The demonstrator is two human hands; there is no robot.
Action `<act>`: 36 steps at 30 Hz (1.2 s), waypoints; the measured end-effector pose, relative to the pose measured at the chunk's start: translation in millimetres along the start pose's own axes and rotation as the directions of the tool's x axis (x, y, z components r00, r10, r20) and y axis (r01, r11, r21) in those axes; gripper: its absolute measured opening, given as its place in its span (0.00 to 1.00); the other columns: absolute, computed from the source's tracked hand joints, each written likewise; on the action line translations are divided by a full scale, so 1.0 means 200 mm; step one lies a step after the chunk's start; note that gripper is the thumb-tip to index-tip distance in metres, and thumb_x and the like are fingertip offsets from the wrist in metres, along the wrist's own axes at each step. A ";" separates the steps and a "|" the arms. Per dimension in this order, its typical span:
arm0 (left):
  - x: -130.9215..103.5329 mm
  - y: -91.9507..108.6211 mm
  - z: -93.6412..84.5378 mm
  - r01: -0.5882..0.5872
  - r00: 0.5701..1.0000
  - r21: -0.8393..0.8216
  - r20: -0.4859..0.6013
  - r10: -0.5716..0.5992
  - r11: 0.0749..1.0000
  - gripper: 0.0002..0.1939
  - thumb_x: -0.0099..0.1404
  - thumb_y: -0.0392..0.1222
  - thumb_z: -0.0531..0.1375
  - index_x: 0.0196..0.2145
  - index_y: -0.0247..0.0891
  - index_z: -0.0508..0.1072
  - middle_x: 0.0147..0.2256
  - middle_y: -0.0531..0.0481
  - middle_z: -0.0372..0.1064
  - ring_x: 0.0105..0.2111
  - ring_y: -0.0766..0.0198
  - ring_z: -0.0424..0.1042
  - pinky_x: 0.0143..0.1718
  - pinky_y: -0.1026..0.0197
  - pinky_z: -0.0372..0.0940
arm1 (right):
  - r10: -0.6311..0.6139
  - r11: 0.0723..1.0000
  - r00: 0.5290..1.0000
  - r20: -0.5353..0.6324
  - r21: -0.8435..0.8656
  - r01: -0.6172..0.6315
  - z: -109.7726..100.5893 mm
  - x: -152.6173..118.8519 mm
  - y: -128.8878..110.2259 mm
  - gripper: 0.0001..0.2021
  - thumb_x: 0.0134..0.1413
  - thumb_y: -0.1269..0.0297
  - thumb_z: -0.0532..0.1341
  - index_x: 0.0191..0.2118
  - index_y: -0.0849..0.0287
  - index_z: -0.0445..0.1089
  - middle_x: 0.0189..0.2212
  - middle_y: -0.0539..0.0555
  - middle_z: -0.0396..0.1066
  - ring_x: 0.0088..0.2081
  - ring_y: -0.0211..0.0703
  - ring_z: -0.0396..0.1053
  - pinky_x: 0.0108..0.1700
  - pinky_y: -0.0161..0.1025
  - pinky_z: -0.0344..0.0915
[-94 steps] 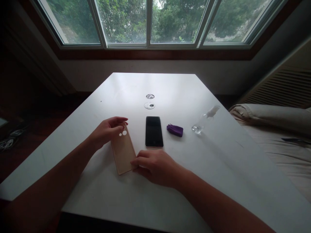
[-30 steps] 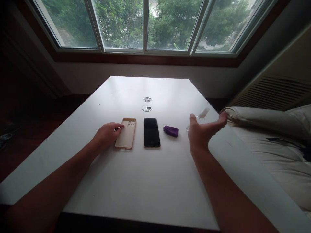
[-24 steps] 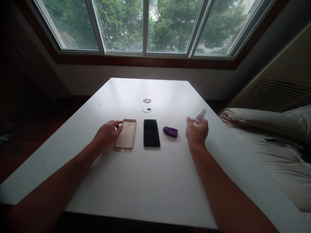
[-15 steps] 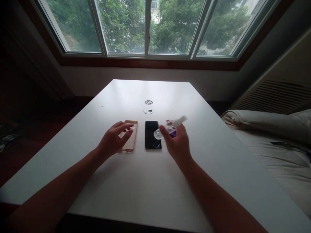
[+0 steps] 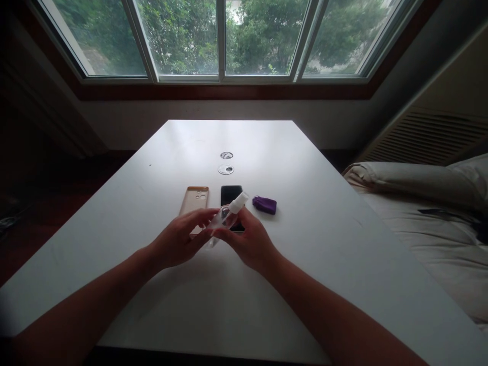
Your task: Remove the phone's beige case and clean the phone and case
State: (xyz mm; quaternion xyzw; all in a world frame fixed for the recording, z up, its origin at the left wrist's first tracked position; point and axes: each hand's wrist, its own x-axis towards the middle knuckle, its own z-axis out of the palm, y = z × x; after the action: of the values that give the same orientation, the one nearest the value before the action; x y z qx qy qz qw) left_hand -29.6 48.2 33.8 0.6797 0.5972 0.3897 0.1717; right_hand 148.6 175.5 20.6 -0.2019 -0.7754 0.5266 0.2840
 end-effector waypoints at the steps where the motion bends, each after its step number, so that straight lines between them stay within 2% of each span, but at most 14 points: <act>1: 0.00 0.00 0.01 0.029 1.000 -0.045 0.010 -0.028 0.999 0.24 0.74 0.48 0.57 0.65 0.45 0.63 0.49 0.42 0.74 0.41 0.58 0.75 0.38 0.57 0.71 | -0.001 1.000 1.000 0.015 0.014 0.001 0.00 0.00 0.00 0.24 0.55 0.45 0.69 0.48 0.57 0.70 0.37 0.54 0.74 0.36 0.45 0.71 0.39 0.42 0.70; 7: -0.01 0.01 0.04 0.199 0.979 -0.252 0.004 -0.205 0.947 0.29 0.72 0.51 0.58 0.67 0.49 0.59 0.50 0.40 0.71 0.43 0.56 0.74 0.36 0.58 0.73 | -0.066 0.997 0.995 0.078 0.054 0.062 -0.04 0.02 0.01 0.28 0.57 0.43 0.67 0.57 0.54 0.67 0.42 0.55 0.76 0.41 0.48 0.75 0.43 0.44 0.72; 9: 0.00 0.01 0.03 0.227 0.967 -0.329 -0.038 -0.253 0.917 0.29 0.70 0.51 0.60 0.66 0.46 0.61 0.50 0.40 0.70 0.44 0.55 0.74 0.37 0.57 0.73 | -0.066 0.994 0.997 -0.038 -0.091 0.063 -0.10 0.05 0.03 0.25 0.64 0.43 0.60 0.58 0.54 0.68 0.41 0.55 0.76 0.41 0.48 0.75 0.43 0.44 0.71; 10: 0.01 0.02 0.03 0.239 0.958 -0.403 -0.052 -0.283 0.884 0.29 0.70 0.51 0.60 0.65 0.44 0.61 0.50 0.40 0.70 0.43 0.56 0.74 0.38 0.56 0.73 | -0.057 0.976 0.986 -0.154 -0.218 0.022 -0.14 0.07 0.05 0.23 0.66 0.44 0.58 0.56 0.54 0.70 0.41 0.56 0.77 0.41 0.49 0.75 0.43 0.45 0.71; 12: 0.03 0.03 0.00 0.275 0.924 -0.590 -0.056 -0.378 0.759 0.27 0.69 0.50 0.60 0.62 0.39 0.63 0.48 0.40 0.71 0.41 0.56 0.74 0.38 0.55 0.73 | -0.048 0.859 0.934 -0.354 -0.491 -0.142 -0.23 0.12 0.08 0.22 0.67 0.46 0.56 0.54 0.58 0.72 0.46 0.60 0.76 0.45 0.53 0.74 0.47 0.48 0.69; 15: 0.06 0.06 -0.06 0.308 0.845 -0.793 -0.025 -0.534 0.525 0.23 0.68 0.48 0.58 0.57 0.35 0.67 0.45 0.41 0.73 0.37 0.57 0.75 0.35 0.56 0.72 | 0.088 0.530 0.892 -0.443 -0.738 -0.418 -0.34 0.18 0.13 0.26 0.63 0.46 0.58 0.54 0.64 0.74 0.49 0.68 0.74 0.50 0.63 0.70 0.51 0.55 0.66; 17: 0.06 0.07 -0.10 0.279 0.825 -0.860 -0.012 -0.564 0.428 0.21 0.67 0.46 0.57 0.55 0.34 0.68 0.44 0.41 0.74 0.38 0.56 0.76 0.36 0.55 0.72 | 0.204 0.402 0.874 -0.441 -0.777 -0.485 -0.37 0.19 0.16 0.28 0.60 0.41 0.59 0.50 0.63 0.77 0.47 0.68 0.74 0.49 0.64 0.70 0.49 0.54 0.66; 19: 0.07 0.07 -0.12 0.243 0.831 -0.897 -0.005 -0.556 0.370 0.21 0.67 0.46 0.56 0.54 0.34 0.69 0.44 0.41 0.74 0.39 0.55 0.76 0.38 0.54 0.73 | 0.267 0.377 0.871 -0.413 -0.786 -0.489 -0.39 0.20 0.16 0.26 0.58 0.40 0.60 0.44 0.59 0.79 0.44 0.65 0.75 0.47 0.63 0.71 0.47 0.53 0.66; 21: 0.06 0.07 -0.12 0.236 0.831 -0.907 0.002 -0.556 0.349 0.21 0.68 0.50 0.56 0.54 0.36 0.70 0.43 0.41 0.74 0.39 0.54 0.76 0.38 0.54 0.73 | 0.266 0.424 0.875 -0.404 -0.767 -0.483 -0.38 0.20 0.15 0.20 0.58 0.44 0.62 0.41 0.57 0.78 0.40 0.61 0.76 0.43 0.60 0.73 0.44 0.51 0.67; 23: 0.06 0.06 -0.12 0.261 0.819 -0.895 0.008 -0.573 0.361 0.24 0.69 0.57 0.56 0.53 0.37 0.70 0.41 0.43 0.73 0.38 0.55 0.76 0.36 0.54 0.73 | 0.210 0.524 0.879 -0.427 -0.710 -0.470 -0.36 0.19 0.13 0.16 0.59 0.49 0.63 0.42 0.56 0.76 0.39 0.59 0.77 0.40 0.56 0.74 0.40 0.49 0.69; 26: 0.05 0.06 -0.11 0.299 0.813 -0.850 -0.012 -0.582 0.434 0.28 0.67 0.65 0.58 0.49 0.37 0.69 0.37 0.46 0.72 0.34 0.57 0.75 0.33 0.55 0.72 | 0.087 0.761 0.878 -0.471 -0.538 -0.364 -0.31 0.17 0.08 0.15 0.60 0.50 0.63 0.45 0.55 0.73 0.39 0.57 0.77 0.39 0.53 0.77 0.36 0.44 0.73; 29: 0.05 0.07 -0.10 0.326 0.830 -0.799 -0.014 -0.557 0.506 0.27 0.67 0.64 0.59 0.46 0.35 0.70 0.39 0.44 0.72 0.34 0.58 0.74 0.33 0.56 0.72 | 0.122 0.959 0.881 -0.457 -0.176 -0.224 -0.24 0.14 0.04 0.19 0.58 0.46 0.65 0.45 0.55 0.70 0.38 0.55 0.76 0.38 0.52 0.79 0.33 0.44 0.77; 32: 0.04 0.07 -0.08 0.351 0.851 -0.738 -0.005 -0.525 0.576 0.24 0.68 0.59 0.61 0.51 0.37 0.70 0.43 0.43 0.71 0.37 0.58 0.74 0.34 0.57 0.71 | 0.324 0.938 0.884 -0.337 0.234 -0.255 -0.17 0.12 0.01 0.20 0.55 0.47 0.69 0.45 0.54 0.69 0.37 0.54 0.76 0.36 0.51 0.80 0.28 0.43 0.79; 36: 0.03 0.07 -0.06 0.389 0.883 -0.601 0.026 -0.469 0.698 0.20 0.72 0.54 0.57 0.56 0.42 0.68 0.39 0.49 0.70 0.34 0.62 0.71 0.33 0.59 0.68 | 0.490 0.735 0.865 -0.105 0.584 -0.345 -0.10 0.10 -0.01 0.13 0.59 0.56 0.68 0.44 0.56 0.70 0.38 0.55 0.78 0.35 0.48 0.80 0.32 0.42 0.80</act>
State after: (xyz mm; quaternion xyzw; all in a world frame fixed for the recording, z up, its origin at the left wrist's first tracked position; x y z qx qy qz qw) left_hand -28.6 47.7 52.6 0.4068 0.5976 0.5477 0.4212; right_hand 145.9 201.0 33.3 -0.3478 -0.4833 0.7457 0.2990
